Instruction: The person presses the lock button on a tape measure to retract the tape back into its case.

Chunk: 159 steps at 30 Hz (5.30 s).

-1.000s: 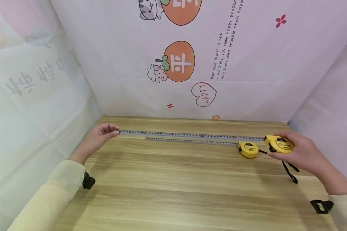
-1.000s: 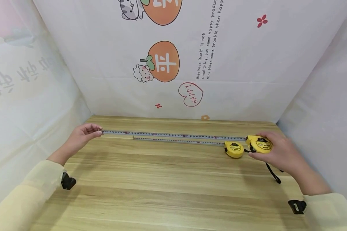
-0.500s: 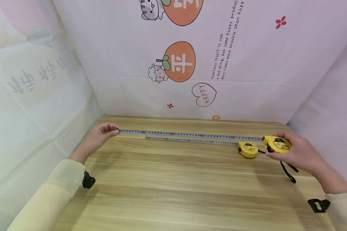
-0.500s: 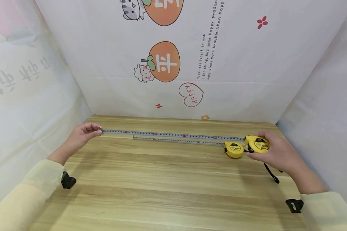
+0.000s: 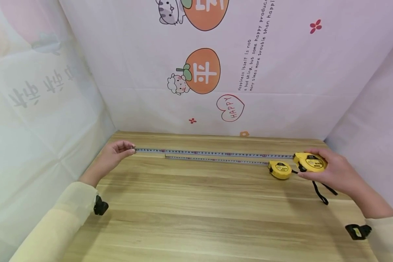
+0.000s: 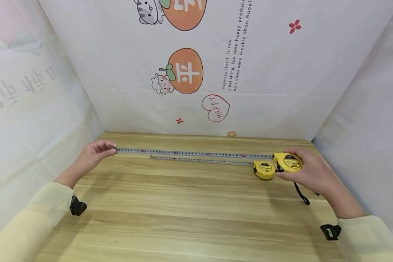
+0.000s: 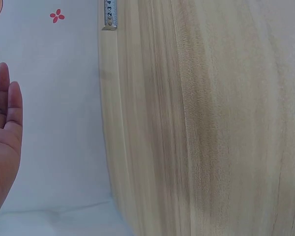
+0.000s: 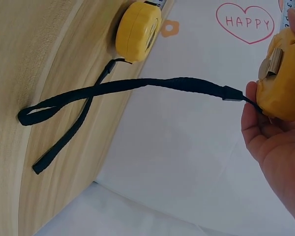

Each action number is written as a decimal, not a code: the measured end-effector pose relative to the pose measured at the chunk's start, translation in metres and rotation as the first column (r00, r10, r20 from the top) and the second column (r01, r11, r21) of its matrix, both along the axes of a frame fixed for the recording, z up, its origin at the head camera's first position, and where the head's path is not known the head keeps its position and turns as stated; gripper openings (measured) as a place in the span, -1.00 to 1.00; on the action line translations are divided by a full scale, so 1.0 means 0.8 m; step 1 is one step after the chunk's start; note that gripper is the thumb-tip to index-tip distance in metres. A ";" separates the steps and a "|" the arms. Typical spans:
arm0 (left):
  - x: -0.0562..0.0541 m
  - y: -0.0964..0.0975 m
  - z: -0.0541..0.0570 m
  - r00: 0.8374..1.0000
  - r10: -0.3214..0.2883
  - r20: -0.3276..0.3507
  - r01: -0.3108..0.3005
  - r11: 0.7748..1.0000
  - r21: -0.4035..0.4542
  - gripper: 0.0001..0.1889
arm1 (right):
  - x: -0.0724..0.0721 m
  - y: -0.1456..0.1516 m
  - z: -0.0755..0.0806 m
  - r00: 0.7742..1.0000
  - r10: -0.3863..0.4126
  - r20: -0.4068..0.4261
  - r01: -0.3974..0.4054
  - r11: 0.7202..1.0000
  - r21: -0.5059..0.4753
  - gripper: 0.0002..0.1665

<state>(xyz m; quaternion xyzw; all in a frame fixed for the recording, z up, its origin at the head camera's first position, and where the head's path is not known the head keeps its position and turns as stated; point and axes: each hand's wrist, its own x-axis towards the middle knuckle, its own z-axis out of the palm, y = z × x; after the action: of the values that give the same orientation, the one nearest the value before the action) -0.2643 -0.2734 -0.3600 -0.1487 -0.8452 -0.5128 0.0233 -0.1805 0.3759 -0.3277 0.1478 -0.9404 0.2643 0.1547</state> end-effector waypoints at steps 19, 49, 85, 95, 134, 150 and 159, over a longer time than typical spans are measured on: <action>0.001 0.004 -0.001 1.000 0.013 0.008 -0.014 0.999 0.037 -0.69 | -0.001 0.006 -0.003 0.998 0.055 0.014 -0.055 0.998 -0.040 -0.13; -0.008 0.035 -0.005 1.000 -0.022 0.015 0.021 0.999 0.047 -0.68 | -0.003 -0.019 0.003 0.999 0.040 0.021 -0.038 0.997 -0.065 -0.19; -0.003 0.063 -0.002 0.999 -0.043 -0.014 0.045 0.993 0.108 -0.72 | -0.008 -0.038 -0.012 0.998 0.066 0.013 -0.064 0.993 -0.103 -0.17; -0.003 0.071 -0.001 0.999 -0.048 0.005 0.047 0.993 0.108 -0.72 | -0.006 -0.044 -0.011 0.997 0.071 0.023 -0.068 0.991 -0.112 -0.18; -0.007 0.102 0.002 0.992 -0.127 0.006 0.125 0.985 0.121 -0.74 | -0.009 -0.060 -0.004 0.996 0.062 0.058 -0.056 0.994 -0.098 -0.19; -0.005 0.112 0.003 0.989 -0.151 -0.007 0.150 0.979 0.136 -0.76 | -0.009 -0.063 -0.007 0.996 0.075 0.051 -0.069 0.992 -0.106 -0.20; -0.005 0.122 0.003 0.986 -0.167 -0.006 0.166 0.976 0.144 -0.77 | -0.010 -0.068 -0.007 0.995 0.083 0.059 -0.076 0.991 -0.109 -0.20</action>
<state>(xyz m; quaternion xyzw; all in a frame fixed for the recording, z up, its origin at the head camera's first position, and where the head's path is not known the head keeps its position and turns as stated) -0.2685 -0.1758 -0.3573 -0.2153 -0.7907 -0.5729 -0.0114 -0.1882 0.3213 -0.3337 0.1681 -0.9227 0.3248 0.1218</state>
